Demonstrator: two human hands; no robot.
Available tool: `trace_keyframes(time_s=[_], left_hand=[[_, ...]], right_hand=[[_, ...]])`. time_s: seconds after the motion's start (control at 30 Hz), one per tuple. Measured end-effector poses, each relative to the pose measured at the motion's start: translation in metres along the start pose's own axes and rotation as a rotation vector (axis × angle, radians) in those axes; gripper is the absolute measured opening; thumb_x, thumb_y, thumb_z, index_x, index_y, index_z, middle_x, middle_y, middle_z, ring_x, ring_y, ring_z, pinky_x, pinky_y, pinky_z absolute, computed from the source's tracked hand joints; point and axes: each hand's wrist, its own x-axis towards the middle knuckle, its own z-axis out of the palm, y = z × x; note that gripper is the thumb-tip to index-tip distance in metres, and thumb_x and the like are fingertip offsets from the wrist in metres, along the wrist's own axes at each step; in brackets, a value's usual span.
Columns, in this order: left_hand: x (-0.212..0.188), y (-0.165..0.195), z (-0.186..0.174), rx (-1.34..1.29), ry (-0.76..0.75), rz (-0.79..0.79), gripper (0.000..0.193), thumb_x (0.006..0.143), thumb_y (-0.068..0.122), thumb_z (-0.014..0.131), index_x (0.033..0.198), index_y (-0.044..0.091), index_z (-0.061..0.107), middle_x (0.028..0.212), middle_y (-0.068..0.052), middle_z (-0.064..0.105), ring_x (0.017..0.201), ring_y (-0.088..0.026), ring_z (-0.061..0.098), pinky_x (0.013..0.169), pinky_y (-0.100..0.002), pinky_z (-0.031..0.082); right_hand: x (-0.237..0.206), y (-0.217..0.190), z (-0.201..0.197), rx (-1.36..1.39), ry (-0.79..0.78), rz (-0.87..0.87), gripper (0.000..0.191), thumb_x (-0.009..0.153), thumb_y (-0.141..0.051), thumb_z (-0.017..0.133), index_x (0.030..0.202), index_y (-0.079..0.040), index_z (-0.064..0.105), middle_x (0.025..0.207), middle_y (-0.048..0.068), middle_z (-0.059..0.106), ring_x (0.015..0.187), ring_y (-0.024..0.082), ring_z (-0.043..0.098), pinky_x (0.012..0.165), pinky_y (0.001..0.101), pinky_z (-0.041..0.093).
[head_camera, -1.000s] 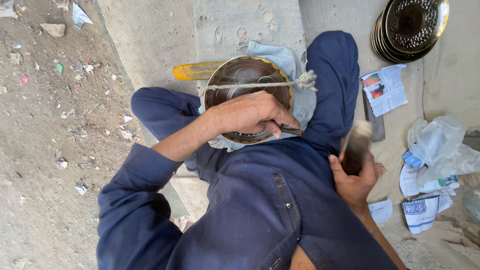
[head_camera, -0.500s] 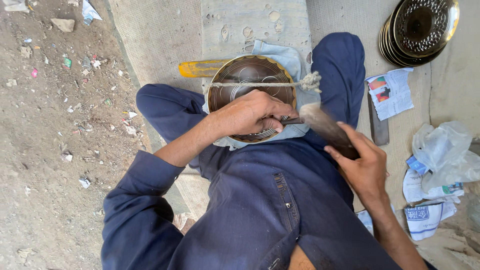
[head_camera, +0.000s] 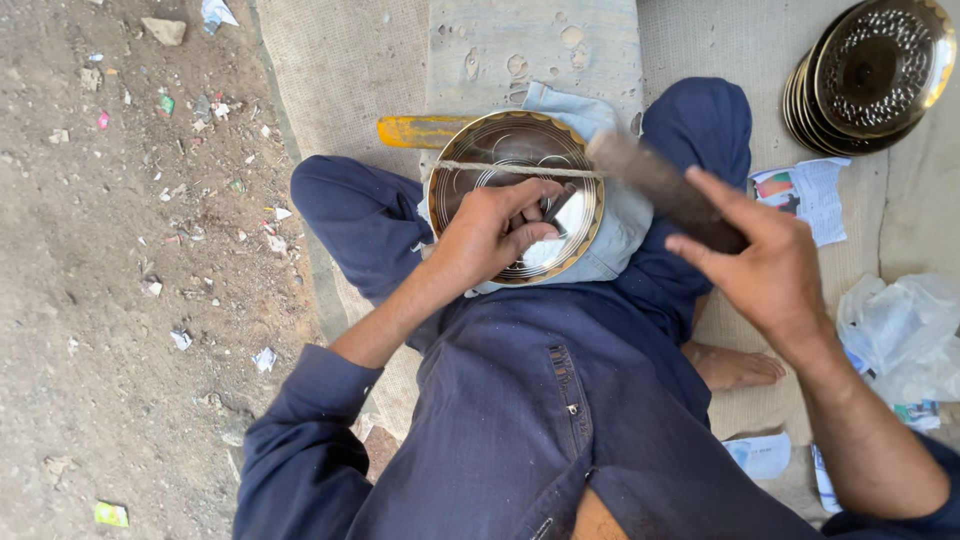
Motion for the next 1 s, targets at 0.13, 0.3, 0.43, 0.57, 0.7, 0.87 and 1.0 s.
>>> trace_keyframes(time_s=[0.13, 0.3, 0.43, 0.57, 0.7, 0.87, 1.0], left_hand=[[-0.012, -0.004, 0.011, -0.007, 0.199, -0.088, 0.042, 0.087, 0.006, 0.082, 0.126, 0.002, 0.065, 0.071, -0.005, 0.063, 0.057, -0.010, 0.054, 0.057, -0.027, 0.048], [-0.024, -0.005, 0.032, -0.059, 0.485, -0.193, 0.043, 0.087, 0.003, 0.082, 0.126, -0.001, 0.063, 0.079, -0.005, 0.063, 0.064, -0.007, 0.052, 0.059, -0.024, 0.047], [-0.031, 0.000, 0.042, -0.057, 0.622, -0.297, 0.041, 0.088, 0.002, 0.080, 0.125, -0.002, 0.062, 0.076, -0.003, 0.066, 0.065, -0.005, 0.056, 0.058, -0.021, 0.047], [-0.034, 0.008, 0.050, -0.033, 0.719, -0.305, 0.035, 0.091, 0.001, 0.078, 0.121, -0.003, 0.060, 0.075, -0.003, 0.063, 0.065, -0.006, 0.057, 0.059, -0.022, 0.048], [-0.036, 0.010, 0.056, -0.007, 0.781, -0.336, 0.037, 0.091, 0.003, 0.078, 0.121, -0.003, 0.057, 0.075, -0.003, 0.060, 0.063, -0.007, 0.057, 0.056, -0.022, 0.049], [-0.035, 0.008, 0.060, -0.020, 0.853, -0.335, 0.041, 0.091, 0.003, 0.078, 0.125, -0.003, 0.054, 0.079, -0.002, 0.060, 0.065, -0.006, 0.058, 0.056, -0.021, 0.050], [-0.036, 0.007, 0.062, 0.000, 0.880, -0.301, 0.046, 0.093, 0.002, 0.077, 0.131, -0.003, 0.051, 0.080, -0.003, 0.058, 0.064, -0.006, 0.055, 0.056, -0.020, 0.048]], right_hand=[[0.046, -0.015, -0.020, -0.103, -0.226, -0.021, 0.069, 0.083, -0.029, 0.084, 0.147, -0.016, 0.061, 0.115, 0.017, 0.074, 0.097, 0.029, 0.074, 0.081, 0.0394, 0.057], [0.104, -0.045, -0.030, -0.126, -0.382, -0.127, 0.067, 0.086, -0.036, 0.079, 0.148, -0.021, 0.059, 0.111, 0.016, 0.073, 0.094, 0.032, 0.073, 0.077, 0.0424, 0.057], [0.137, -0.070, -0.030, -0.525, -0.501, -0.284, 0.072, 0.080, -0.043, 0.083, 0.148, -0.033, 0.062, 0.100, 0.014, 0.076, 0.086, 0.036, 0.072, 0.073, 0.0467, 0.057], [0.155, -0.095, -0.026, -0.673, -0.564, -0.345, 0.069, 0.083, -0.045, 0.081, 0.148, -0.035, 0.060, 0.096, 0.013, 0.075, 0.082, 0.035, 0.073, 0.072, 0.0456, 0.058], [0.161, -0.113, -0.024, -0.516, -0.475, -0.420, 0.070, 0.086, -0.045, 0.081, 0.150, -0.029, 0.060, 0.089, 0.016, 0.076, 0.080, 0.032, 0.074, 0.071, 0.0424, 0.059], [0.162, -0.121, -0.029, -0.934, -0.603, -0.471, 0.074, 0.081, -0.054, 0.077, 0.151, -0.042, 0.056, 0.086, 0.006, 0.076, 0.075, 0.025, 0.075, 0.069, 0.0386, 0.061], [0.165, -0.122, -0.030, -0.822, -0.438, -0.587, 0.071, 0.087, -0.051, 0.076, 0.152, -0.031, 0.058, 0.081, 0.005, 0.074, 0.075, 0.025, 0.074, 0.064, 0.0403, 0.060]])
